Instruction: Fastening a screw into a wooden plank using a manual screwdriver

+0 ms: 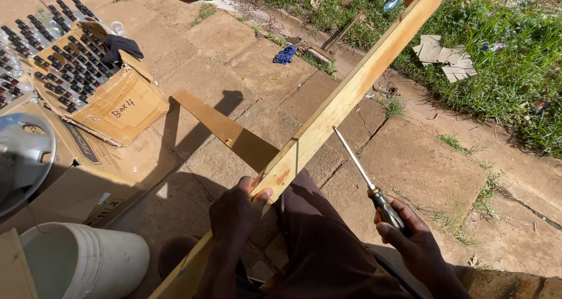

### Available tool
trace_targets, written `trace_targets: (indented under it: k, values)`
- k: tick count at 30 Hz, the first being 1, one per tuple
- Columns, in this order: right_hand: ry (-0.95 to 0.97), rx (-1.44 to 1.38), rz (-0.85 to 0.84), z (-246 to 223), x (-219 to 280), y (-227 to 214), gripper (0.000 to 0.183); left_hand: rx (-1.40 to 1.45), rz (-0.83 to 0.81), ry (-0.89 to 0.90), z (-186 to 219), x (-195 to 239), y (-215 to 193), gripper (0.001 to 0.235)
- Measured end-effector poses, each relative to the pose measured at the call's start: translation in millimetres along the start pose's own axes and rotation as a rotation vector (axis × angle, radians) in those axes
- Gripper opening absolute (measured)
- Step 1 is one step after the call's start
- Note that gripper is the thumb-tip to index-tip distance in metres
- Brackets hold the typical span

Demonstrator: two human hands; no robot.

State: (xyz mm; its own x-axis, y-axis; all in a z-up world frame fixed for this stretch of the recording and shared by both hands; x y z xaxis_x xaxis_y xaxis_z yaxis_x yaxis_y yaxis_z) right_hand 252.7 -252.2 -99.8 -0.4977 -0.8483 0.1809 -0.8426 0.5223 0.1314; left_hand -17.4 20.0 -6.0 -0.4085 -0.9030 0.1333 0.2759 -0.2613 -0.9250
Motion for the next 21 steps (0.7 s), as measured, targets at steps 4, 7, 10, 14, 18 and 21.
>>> trace_targets:
  k: [4,7,10,14,18,21]
  values:
    - [0.055,0.144,-0.039,-37.6,2.5,18.7,0.058,-0.019,0.015,0.039,-10.5,7.5,3.2,0.053]
    - [0.195,0.361,-0.057,-59.7,7.4,35.1,0.048,-0.014,0.002,0.038,-7.0,8.9,2.2,0.055]
    - [0.254,0.406,-0.051,-66.8,14.5,40.3,0.043,0.007,-0.028,0.057,-7.1,6.7,11.6,0.054]
    - [0.348,0.456,-0.058,-62.6,25.0,39.3,0.044,-0.038,-0.112,0.057,3.7,7.5,5.8,0.05]
    - [0.411,0.273,-0.029,-50.0,29.5,44.4,0.042,-0.027,-0.097,0.07,1.9,6.1,3.5,0.056]
    - [0.386,0.299,-0.026,-49.7,33.4,47.6,0.041,-0.001,-0.108,0.048,10.8,7.2,-1.1,0.05]
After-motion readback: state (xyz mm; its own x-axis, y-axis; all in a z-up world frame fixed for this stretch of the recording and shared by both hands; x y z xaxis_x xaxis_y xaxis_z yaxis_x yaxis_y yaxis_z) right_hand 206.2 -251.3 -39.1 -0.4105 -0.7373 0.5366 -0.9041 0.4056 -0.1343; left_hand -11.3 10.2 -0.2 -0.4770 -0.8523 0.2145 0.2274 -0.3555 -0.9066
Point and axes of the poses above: each hand's wrist, its own x-axis away from the middle knuckle, its own y-axis out of the palm, z = x × y, the point moved 1 cm from there along -x, towards the middle knuckle, and after that the axes turned 3 degrees about x, right-handed, at the moved point
